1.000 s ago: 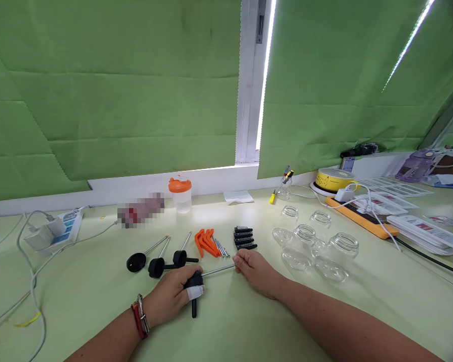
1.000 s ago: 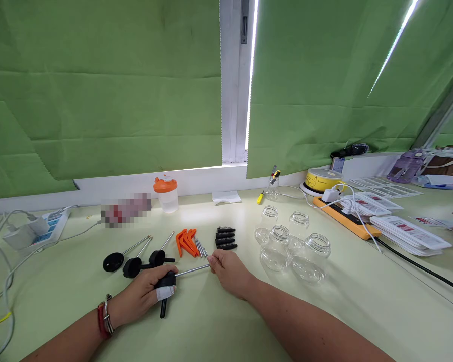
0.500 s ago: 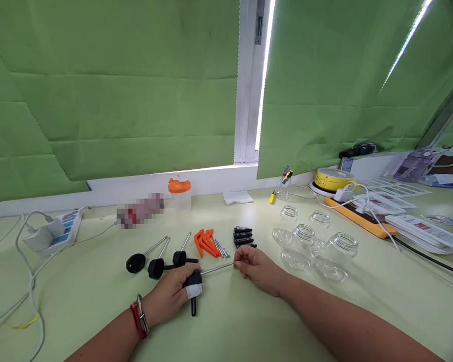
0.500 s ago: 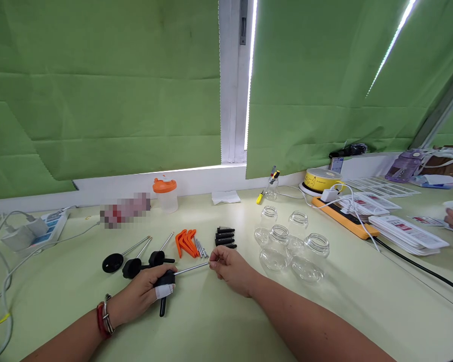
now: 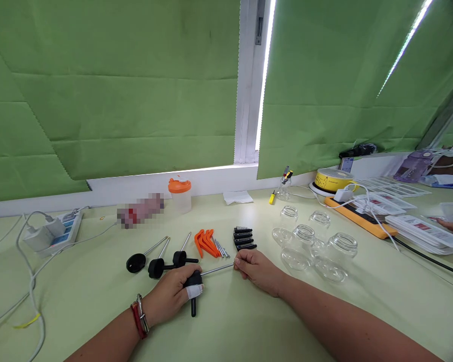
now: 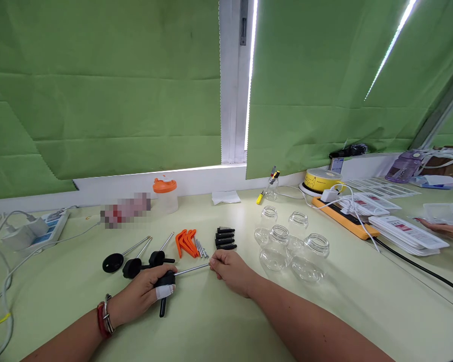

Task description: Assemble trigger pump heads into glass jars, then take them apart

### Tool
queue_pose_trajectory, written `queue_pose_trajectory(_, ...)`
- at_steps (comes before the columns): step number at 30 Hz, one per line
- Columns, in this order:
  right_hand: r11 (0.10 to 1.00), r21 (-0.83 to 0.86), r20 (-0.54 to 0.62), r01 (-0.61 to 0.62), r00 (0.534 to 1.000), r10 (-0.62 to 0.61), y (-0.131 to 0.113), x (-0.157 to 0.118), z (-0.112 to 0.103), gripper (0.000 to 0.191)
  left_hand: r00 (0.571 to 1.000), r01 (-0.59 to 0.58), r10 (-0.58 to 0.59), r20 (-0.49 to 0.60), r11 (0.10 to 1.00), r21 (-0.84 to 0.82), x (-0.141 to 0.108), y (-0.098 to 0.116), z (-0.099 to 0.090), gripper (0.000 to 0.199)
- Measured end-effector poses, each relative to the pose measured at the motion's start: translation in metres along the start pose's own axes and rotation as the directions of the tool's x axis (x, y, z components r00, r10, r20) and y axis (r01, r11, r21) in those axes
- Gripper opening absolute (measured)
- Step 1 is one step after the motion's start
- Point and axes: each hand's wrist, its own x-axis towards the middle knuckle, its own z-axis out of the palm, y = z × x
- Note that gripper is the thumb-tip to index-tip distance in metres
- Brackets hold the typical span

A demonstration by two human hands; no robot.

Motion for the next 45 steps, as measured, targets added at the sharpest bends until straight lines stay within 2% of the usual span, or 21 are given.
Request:
queue_pose_trajectory(8, 0.985, 0.155, 0.023, 0.069, 0.997, -0.074, -0.0024, -0.0008, 0.0005, 0.018, 1.0, -0.022, 0.022, -0.005, 0.999, -0.025, 0.0011, 0.0005, -0.0006, 0.025)
queue_pose_trajectory(13, 0.996, 0.084, 0.02, 0.04, 0.999, -0.041, -0.0026, -0.0007, -0.0004, 0.016, 1.0, -0.018, 0.018, -0.001, 1.0, -0.006, 0.0009, -0.0008, 0.0003, 0.026)
queue_pose_trajectory(19, 0.999, -0.032, -0.001, -0.002, 1.0, 0.002, -0.0075, -0.0031, -0.0005, 0.028, 1.0, -0.026, 0.026, -0.001, 1.0, -0.005, 0.001, -0.0005, 0.0004, 0.024)
queue_pose_trajectory(25, 0.985, 0.156, 0.049, 0.068, 0.996, -0.076, -0.0014, -0.0007, -0.0003, 0.015, 1.0, -0.024, 0.024, -0.012, 1.0, -0.017, 0.001, -0.0011, 0.0013, 0.027)
queue_pose_trajectory(29, 0.993, 0.096, 0.047, 0.068, 0.996, -0.073, 0.0021, 0.0, -0.001, 0.011, 0.999, -0.043, 0.042, -0.03, 0.999, -0.028, 0.001, -0.0014, 0.0017, 0.029)
queue_pose_trajectory(39, 0.998, -0.051, 0.024, 0.047, 0.999, -0.045, 0.0011, 0.0003, -0.0012, 0.026, 0.999, -0.043, 0.042, -0.02, 0.998, -0.034, 0.0013, -0.0025, 0.0018, 0.03)
queue_pose_trajectory(45, 0.99, 0.118, 0.045, 0.08, 0.995, -0.086, -0.004, -0.0022, -0.0001, 0.014, 0.999, -0.04, 0.039, -0.025, 0.999, -0.029, 0.001, -0.0024, 0.0013, 0.031)
